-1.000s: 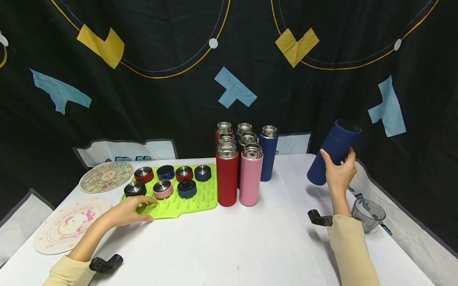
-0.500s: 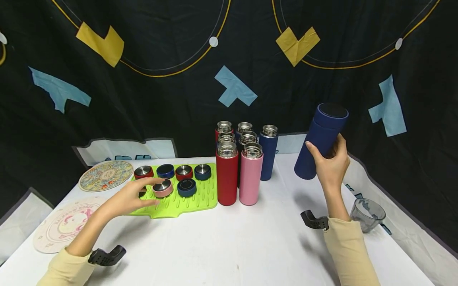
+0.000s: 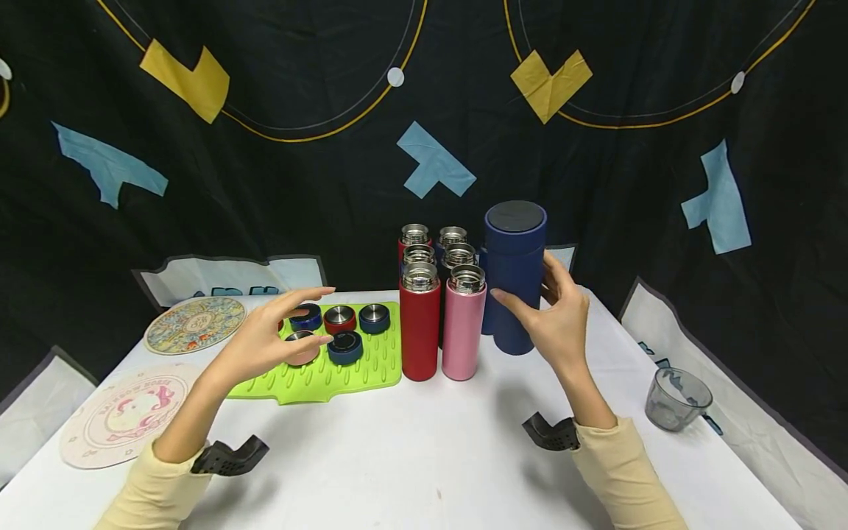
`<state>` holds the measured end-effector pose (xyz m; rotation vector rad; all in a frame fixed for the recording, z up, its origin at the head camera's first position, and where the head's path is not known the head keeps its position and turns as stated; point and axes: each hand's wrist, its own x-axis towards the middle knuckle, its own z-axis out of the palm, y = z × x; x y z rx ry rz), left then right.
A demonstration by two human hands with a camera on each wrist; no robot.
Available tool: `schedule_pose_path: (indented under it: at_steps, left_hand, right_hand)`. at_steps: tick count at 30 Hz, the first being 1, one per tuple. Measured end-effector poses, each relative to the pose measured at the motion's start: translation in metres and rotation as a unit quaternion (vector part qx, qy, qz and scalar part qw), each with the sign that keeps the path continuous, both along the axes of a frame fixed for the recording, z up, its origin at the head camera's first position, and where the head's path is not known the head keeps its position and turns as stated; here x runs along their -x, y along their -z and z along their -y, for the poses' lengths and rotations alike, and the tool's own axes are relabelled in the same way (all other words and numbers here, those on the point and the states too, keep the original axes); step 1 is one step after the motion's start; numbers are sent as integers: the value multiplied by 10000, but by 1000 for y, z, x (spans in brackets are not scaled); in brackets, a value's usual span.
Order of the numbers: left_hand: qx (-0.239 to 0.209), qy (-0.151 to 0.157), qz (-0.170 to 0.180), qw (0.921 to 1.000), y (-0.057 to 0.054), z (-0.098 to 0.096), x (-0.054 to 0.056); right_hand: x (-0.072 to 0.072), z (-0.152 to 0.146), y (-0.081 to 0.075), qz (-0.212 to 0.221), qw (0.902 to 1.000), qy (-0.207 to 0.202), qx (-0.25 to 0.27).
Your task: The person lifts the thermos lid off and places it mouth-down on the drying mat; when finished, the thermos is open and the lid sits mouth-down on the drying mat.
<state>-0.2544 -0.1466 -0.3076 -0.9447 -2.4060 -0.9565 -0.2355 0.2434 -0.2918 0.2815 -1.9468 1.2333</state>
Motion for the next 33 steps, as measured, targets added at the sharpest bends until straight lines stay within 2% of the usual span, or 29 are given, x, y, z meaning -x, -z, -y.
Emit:
schedule_pose_path:
  at_steps: [5, 10, 20, 23, 27, 33]
  left_hand:
    - [-426, 129, -165, 9989, -10, -16, -1]
    - [-824, 206, -244, 9961, -16, -28, -5]
    - [-953, 281, -223, 9948, -21, -35, -16]
    - [-977, 336, -235, 9944, -23, -36, -18]
    - [-947, 454, -290, 9940, -24, -37, -21]
    - [-566, 844, -349, 9942, -25, -38, -23]
  right_hand:
    - [-3, 24, -1, -154, 9973, -589, -405]
    - [-2, 49, -4, -332, 9915, -981, -785]
    - [-1, 85, -2, -195, 9760, -1769, -1258]
    - [0, 90, 2, -95, 9691, -1794, -1693]
    - [0, 92, 6, -102, 9578, -1623, -2369]
    - [0, 92, 8, -128, 9387, -1525, -3089]
